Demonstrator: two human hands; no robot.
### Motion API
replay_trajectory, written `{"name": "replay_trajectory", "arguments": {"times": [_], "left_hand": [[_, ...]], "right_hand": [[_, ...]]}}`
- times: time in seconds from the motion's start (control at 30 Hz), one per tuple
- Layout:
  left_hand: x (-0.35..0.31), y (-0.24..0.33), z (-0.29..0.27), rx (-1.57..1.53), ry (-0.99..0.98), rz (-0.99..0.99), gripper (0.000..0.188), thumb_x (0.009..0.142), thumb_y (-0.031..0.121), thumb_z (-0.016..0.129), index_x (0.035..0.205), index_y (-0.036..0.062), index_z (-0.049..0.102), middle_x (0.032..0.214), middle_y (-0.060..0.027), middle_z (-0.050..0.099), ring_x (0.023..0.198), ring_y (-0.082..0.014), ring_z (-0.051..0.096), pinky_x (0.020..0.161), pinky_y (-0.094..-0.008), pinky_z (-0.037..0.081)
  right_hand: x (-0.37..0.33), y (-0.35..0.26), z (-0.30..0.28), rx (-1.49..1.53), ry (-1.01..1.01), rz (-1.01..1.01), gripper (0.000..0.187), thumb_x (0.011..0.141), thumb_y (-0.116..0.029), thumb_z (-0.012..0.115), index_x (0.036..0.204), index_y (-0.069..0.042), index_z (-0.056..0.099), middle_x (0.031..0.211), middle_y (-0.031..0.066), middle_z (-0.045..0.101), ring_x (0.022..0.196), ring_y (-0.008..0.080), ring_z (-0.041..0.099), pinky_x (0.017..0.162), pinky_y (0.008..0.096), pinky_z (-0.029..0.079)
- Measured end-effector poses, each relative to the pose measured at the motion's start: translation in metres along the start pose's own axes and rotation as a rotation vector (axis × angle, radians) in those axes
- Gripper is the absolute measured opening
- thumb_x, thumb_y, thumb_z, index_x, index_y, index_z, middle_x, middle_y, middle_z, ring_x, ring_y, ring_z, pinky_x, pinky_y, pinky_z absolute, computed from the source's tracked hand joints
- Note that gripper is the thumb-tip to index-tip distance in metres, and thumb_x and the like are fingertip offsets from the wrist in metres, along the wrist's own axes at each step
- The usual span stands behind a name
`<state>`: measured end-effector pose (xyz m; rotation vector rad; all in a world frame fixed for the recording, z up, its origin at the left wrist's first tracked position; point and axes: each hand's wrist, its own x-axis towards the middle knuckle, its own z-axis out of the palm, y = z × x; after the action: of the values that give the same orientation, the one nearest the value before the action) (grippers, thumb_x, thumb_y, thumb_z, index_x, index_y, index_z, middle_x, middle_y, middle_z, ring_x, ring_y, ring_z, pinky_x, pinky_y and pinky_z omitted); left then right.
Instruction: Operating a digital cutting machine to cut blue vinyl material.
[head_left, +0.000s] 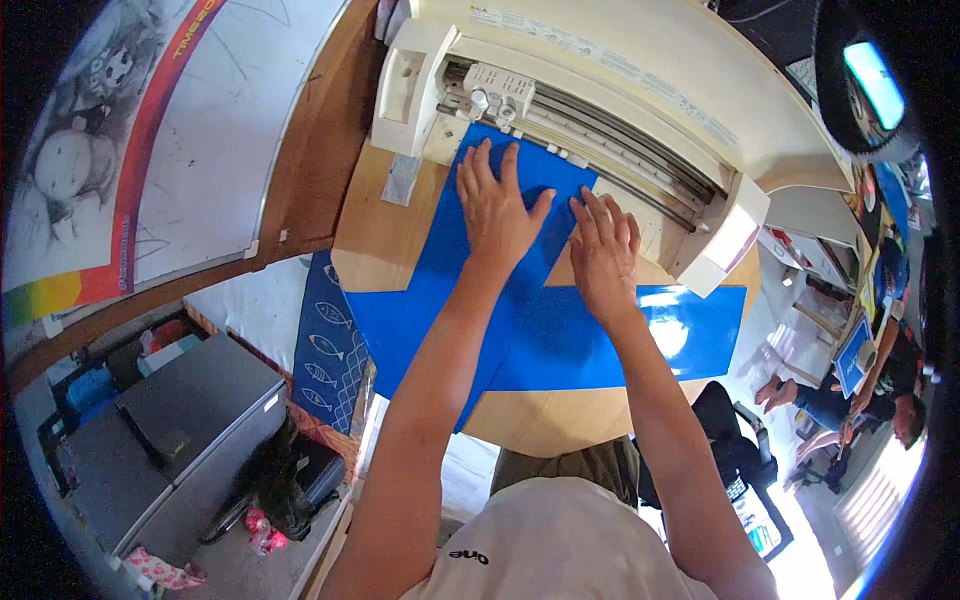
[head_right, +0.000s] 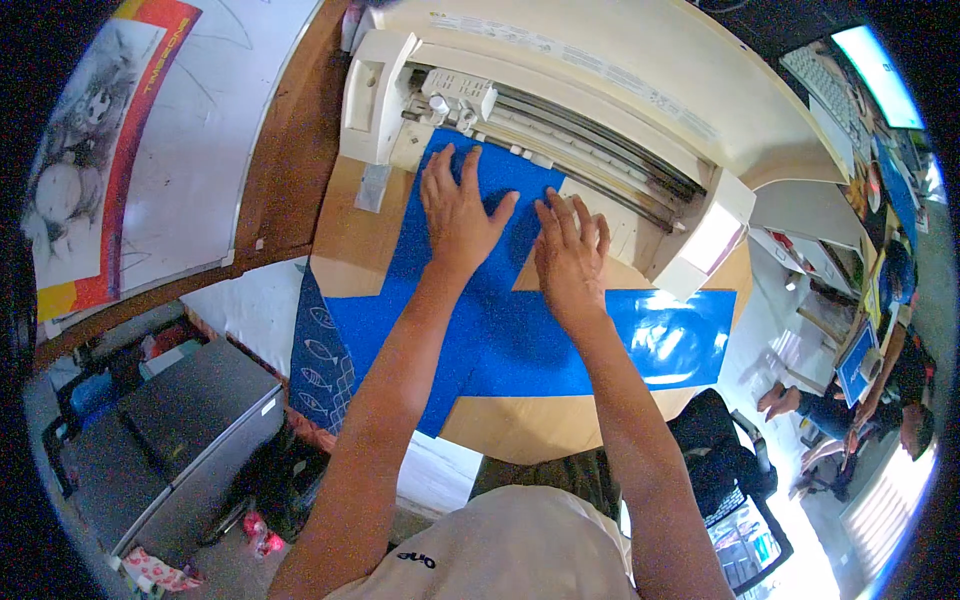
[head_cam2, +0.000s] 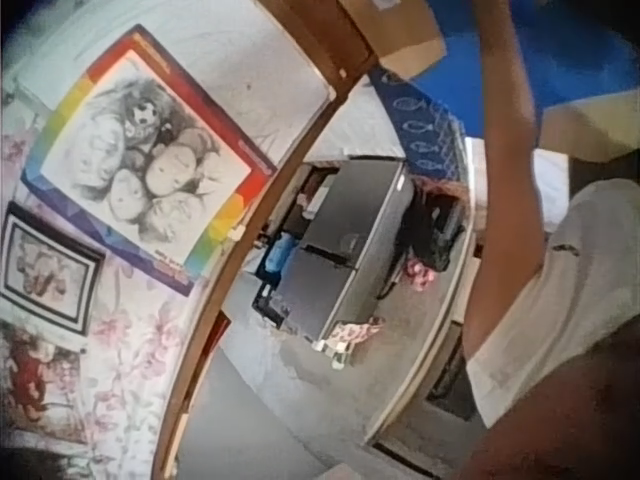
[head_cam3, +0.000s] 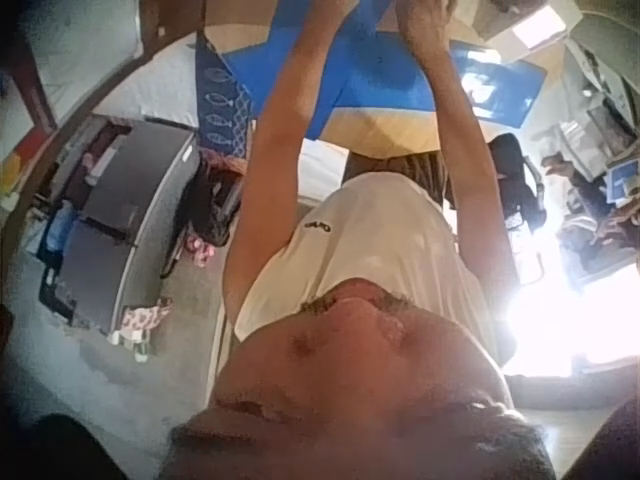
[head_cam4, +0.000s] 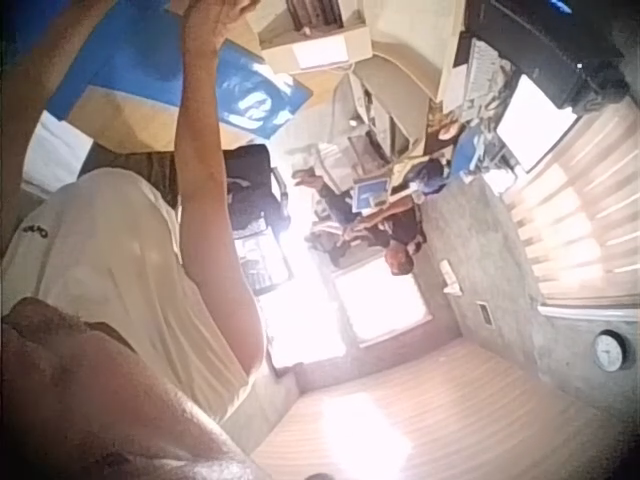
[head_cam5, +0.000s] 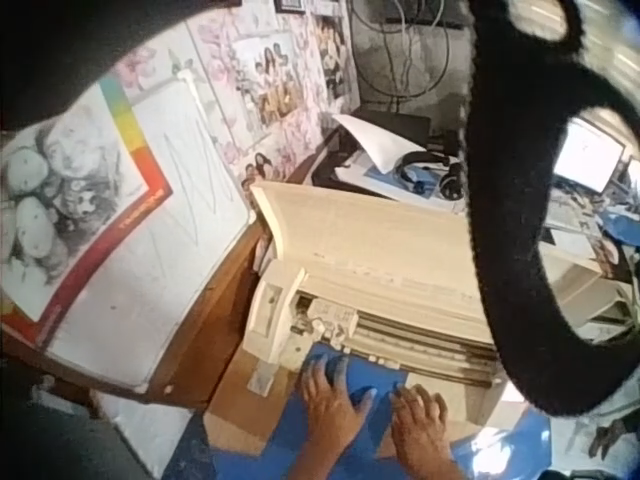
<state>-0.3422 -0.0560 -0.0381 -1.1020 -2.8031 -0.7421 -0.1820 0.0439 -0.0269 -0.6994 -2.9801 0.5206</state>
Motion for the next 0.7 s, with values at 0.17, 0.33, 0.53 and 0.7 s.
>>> {"name": "replay_trajectory", "arguments": {"times": [0.17, 0.33, 0.53, 0.7], "left_hand": [[0.0, 0.006, 0.002, -0.006, 0.024, -0.019, 0.085, 0.084, 0.044, 0.084, 0.148, 0.0021, 0.048, 0.152, -0.0315, 0.041, 0.145, -0.0531, 0.035, 0.121, -0.0638, 0.029], [-0.001, 0.01, 0.003, -0.004, 0.011, -0.047, 0.086, 0.083, 0.043, 0.085, 0.147, -0.0007, 0.048, 0.155, -0.0328, 0.038, 0.146, -0.0541, 0.034, 0.122, -0.0637, 0.029], [-0.003, 0.012, 0.013, 0.02, 0.041, -0.047, 0.087, 0.084, 0.05, 0.082, 0.147, -0.0013, 0.048, 0.155, -0.0338, 0.039, 0.147, -0.0551, 0.034, 0.122, -0.0655, 0.027], [-0.001, 0.009, 0.011, 0.055, 0.003, -0.054, 0.089, 0.084, 0.051, 0.082, 0.147, -0.0016, 0.047, 0.158, -0.0332, 0.037, 0.15, -0.0539, 0.031, 0.126, -0.0649, 0.022]], "right_hand": [[0.001, -0.002, -0.003, 0.019, 0.008, 0.014, 0.058, 0.098, -0.016, 0.066, 0.154, -0.015, 0.049, 0.165, 0.004, 0.041, 0.153, 0.0341, 0.035, 0.127, 0.0594, 0.022], [0.0, 0.004, -0.012, 0.09, 0.098, -0.031, 0.052, 0.096, -0.01, 0.067, 0.147, -0.012, 0.055, 0.158, 0.01, 0.048, 0.146, 0.0368, 0.043, 0.123, 0.0542, 0.031], [-0.022, 0.035, -0.08, 0.111, 0.311, 0.052, 0.036, 0.09, -0.001, 0.069, 0.125, -0.007, 0.067, 0.127, 0.0135, 0.065, 0.119, 0.0372, 0.058, 0.104, 0.0506, 0.045], [-0.045, 0.085, -0.118, -0.002, 0.459, 0.295, 0.02, 0.091, -0.004, 0.072, 0.111, -0.008, 0.073, 0.107, 0.0109, 0.069, 0.105, 0.0343, 0.061, 0.096, 0.0458, 0.049]]}}
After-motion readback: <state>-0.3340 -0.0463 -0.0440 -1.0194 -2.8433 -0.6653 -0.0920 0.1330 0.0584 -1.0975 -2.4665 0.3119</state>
